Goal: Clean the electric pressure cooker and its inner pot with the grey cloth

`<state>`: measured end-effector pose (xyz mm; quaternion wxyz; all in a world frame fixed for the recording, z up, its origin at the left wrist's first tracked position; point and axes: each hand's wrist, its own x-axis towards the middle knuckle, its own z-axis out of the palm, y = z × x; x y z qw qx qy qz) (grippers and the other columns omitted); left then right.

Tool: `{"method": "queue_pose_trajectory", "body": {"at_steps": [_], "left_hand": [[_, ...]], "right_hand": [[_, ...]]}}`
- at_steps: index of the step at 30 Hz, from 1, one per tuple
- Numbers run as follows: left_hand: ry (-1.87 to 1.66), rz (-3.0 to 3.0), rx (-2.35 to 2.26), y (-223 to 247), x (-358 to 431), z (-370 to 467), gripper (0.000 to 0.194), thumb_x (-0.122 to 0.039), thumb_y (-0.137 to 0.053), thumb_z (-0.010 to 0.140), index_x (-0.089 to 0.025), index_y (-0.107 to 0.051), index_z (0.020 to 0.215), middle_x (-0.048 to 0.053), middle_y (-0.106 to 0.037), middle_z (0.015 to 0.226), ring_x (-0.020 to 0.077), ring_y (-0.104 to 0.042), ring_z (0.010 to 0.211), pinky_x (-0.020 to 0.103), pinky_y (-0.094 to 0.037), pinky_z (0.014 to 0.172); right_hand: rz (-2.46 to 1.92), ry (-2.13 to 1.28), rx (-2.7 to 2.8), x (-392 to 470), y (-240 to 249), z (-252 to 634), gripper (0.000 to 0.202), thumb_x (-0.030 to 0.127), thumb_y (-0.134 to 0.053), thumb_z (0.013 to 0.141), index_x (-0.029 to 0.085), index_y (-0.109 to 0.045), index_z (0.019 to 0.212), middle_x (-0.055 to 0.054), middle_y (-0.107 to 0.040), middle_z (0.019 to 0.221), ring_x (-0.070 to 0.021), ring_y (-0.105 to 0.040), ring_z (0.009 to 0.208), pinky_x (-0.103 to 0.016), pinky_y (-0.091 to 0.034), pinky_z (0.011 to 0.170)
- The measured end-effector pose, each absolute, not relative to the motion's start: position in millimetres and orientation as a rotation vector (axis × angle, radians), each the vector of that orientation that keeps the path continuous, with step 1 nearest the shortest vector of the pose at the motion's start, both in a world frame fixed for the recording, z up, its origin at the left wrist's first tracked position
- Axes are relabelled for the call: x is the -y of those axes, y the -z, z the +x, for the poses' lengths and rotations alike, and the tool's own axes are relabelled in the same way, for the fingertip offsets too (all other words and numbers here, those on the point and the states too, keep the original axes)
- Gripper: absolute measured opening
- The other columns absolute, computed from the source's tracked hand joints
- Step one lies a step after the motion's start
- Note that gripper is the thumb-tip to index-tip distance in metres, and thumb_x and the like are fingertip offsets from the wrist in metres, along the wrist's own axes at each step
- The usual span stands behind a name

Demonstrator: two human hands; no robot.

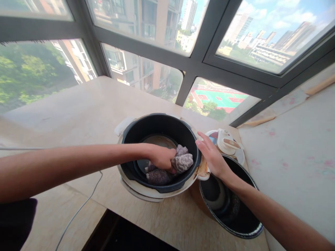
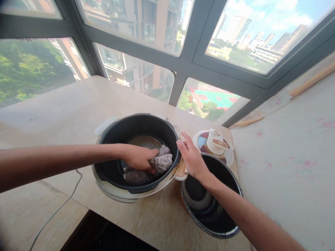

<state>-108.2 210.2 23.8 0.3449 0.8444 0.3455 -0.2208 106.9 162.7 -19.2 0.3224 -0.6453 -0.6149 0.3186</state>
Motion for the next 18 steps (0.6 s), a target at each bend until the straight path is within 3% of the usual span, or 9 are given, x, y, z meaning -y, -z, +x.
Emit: {"method": "queue_pose_trajectory", "body": {"at_steps": [4,10,14,18], "left_hand": [[0.525,2.103,-0.977,-15,-212,-91,0.073,-0.044,-0.062,0.085,-0.002,-0.042,0.141,0.024,-0.063,0.135,0.0319,-0.066,0.116,0.033,-0.053,0.091],[0.267,1.989,-1.174,2,-223,-81,0.07,-0.042,-0.05,0.09,-0.003,-0.033,0.147,0.024,-0.062,0.136,0.0297,-0.066,0.12,0.031,-0.055,0.089],[0.255,1.903,-1.081,4,-226,-84,0.078,-0.036,-0.057,0.083,-0.004,-0.032,0.149,0.022,-0.06,0.139,0.0289,-0.068,0.113,0.033,-0.057,0.086],[0.494,1.934,-0.757,-5,-227,-94,0.08,-0.03,-0.067,0.068,-0.011,-0.046,0.143,0.014,-0.064,0.137,0.0298,-0.064,0.117,0.033,-0.055,0.093]], "right_hand": [[-1.67,-0.862,1.606,-162,20,107,0.068,0.06,-0.044,0.096,0.018,-0.045,0.15,-0.012,-0.062,0.137,-0.0306,-0.04,0.144,-0.047,-0.027,0.122],[-1.667,-0.849,1.591,-162,20,106,0.067,0.061,-0.046,0.096,0.021,-0.046,0.15,-0.011,-0.06,0.14,-0.0296,-0.043,0.142,-0.047,-0.026,0.122],[-1.656,-0.841,1.598,-163,20,107,0.067,0.062,-0.046,0.095,0.022,-0.047,0.149,-0.01,-0.06,0.139,-0.0299,-0.042,0.142,-0.046,-0.029,0.121],[-1.665,-0.843,1.586,-163,20,107,0.071,0.064,-0.046,0.094,0.019,-0.047,0.148,-0.011,-0.06,0.139,-0.0311,-0.041,0.143,-0.046,-0.031,0.12]]}}
